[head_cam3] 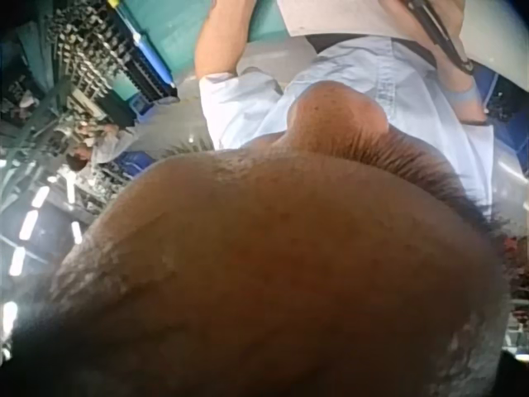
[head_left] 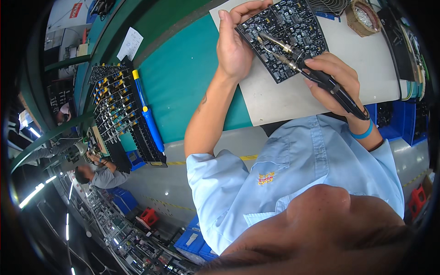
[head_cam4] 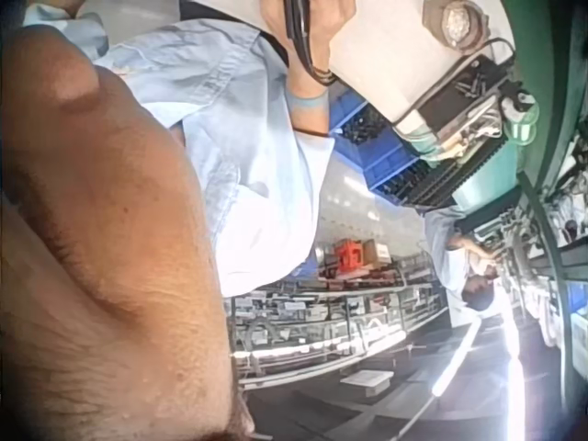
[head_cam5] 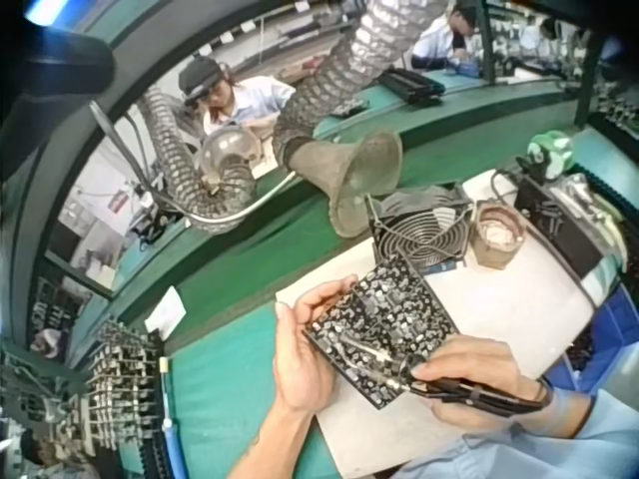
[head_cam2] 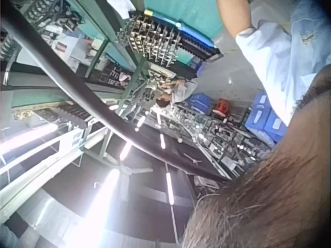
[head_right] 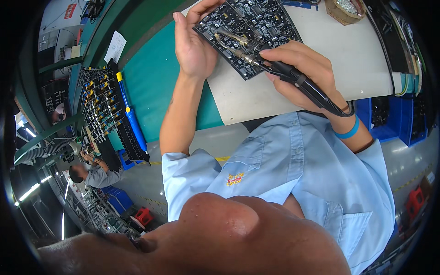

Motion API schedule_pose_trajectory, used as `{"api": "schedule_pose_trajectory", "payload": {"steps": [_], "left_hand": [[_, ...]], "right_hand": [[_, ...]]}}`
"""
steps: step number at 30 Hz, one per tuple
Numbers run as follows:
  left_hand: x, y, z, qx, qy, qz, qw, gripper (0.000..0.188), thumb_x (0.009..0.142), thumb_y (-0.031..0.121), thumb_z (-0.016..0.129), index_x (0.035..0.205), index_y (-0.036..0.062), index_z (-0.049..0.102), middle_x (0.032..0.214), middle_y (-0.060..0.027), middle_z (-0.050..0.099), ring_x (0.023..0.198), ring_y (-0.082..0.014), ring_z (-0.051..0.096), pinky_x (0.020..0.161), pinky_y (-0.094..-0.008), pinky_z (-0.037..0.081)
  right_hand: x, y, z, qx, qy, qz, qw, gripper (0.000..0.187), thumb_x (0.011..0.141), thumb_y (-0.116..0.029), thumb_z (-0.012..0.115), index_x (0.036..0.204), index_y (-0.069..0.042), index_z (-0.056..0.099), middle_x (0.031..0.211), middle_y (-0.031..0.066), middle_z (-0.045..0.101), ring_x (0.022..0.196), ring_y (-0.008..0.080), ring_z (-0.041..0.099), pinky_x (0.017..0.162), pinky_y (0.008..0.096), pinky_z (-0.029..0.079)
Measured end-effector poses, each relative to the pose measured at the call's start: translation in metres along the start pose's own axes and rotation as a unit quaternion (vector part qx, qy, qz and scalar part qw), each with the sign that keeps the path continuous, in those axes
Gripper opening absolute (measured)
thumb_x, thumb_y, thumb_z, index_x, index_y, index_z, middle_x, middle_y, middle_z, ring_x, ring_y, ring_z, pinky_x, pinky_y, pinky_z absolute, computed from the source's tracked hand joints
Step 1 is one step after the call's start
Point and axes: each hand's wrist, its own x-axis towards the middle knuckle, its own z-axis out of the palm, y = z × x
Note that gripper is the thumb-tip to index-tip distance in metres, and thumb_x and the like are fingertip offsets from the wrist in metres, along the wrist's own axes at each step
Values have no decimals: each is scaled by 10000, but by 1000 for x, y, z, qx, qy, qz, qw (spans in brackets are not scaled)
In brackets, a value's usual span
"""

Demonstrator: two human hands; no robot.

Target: Soldering and reworking electronic components on a printed circuit board at a manufacturing station.

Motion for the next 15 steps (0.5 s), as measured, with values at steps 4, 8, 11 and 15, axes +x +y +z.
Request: {"api": "schedule_pose_trajectory", "payload": {"steps": [4,8,11,15], "left_hand": [[-2,1,-1,29,20,-7,999,690,1043,534,163,1273,-18,506,1333,-208,552,1202,-290,543,1073,-415,389],[0,-2,-3,-10,22,0,1000,684,1043,532,167,1270,-17,507,1330,-211,554,1198,-294,547,1068,-416,395],[1,-4,-5,-17,22,-7,1000,681,1043,532,174,1268,-16,508,1327,-211,556,1197,-296,548,1065,-416,398],[0,-4,-6,-21,26,-12,999,676,1042,532,182,1266,-15,510,1322,-211,560,1195,-298,549,1062,-417,401]], "right_hand": [[-4,1,-3,6,9,1,1000,430,671,110,681,1094,39,666,966,143,686,768,206,621,694,270,509],[-11,2,-20,7,8,11,1000,428,691,91,671,1116,45,651,957,153,680,762,216,619,690,267,497],[-19,1,-41,-27,20,-17,999,433,703,79,664,1134,48,637,952,158,676,760,221,619,691,264,491],[-34,2,-64,-129,137,37,981,417,741,54,691,1152,45,623,977,158,673,784,217,624,710,275,496]]}}
